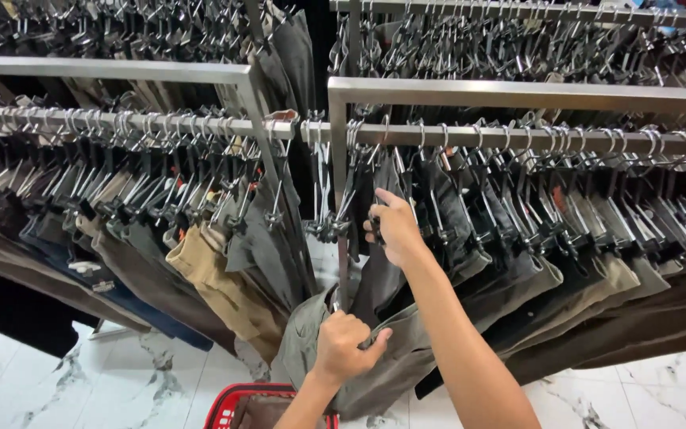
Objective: Taking trousers from a basket, attaching them to hangers with clips, and hanging them on a clothing rack.
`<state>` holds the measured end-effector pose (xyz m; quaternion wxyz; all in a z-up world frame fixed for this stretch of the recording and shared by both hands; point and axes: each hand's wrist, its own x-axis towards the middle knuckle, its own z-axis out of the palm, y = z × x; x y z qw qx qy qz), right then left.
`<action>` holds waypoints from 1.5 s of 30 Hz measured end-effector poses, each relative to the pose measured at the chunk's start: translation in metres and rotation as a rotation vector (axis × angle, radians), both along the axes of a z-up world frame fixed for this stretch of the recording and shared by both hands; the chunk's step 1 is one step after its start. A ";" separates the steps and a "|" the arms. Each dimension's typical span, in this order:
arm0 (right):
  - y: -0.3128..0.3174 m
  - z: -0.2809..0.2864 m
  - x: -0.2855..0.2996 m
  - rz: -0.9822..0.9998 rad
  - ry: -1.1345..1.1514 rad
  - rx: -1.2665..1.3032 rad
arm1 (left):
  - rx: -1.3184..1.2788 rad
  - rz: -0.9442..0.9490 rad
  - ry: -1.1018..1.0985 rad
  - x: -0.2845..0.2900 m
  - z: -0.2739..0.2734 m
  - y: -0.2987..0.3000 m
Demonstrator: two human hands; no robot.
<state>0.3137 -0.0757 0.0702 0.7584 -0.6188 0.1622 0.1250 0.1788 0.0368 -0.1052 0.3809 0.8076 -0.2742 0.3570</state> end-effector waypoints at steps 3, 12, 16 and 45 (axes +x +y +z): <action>-0.007 -0.009 0.005 -0.047 0.002 0.051 | -0.004 0.007 -0.019 0.007 -0.002 -0.001; -0.017 0.007 -0.003 -0.033 -0.037 -0.016 | 0.039 0.046 0.008 0.028 -0.006 -0.006; -0.019 0.009 -0.001 -0.036 0.052 -0.036 | 0.010 0.033 -0.010 0.034 -0.003 -0.015; -0.166 0.005 -0.103 0.131 -0.129 -0.206 | 0.104 -0.035 -0.095 0.028 0.033 -0.006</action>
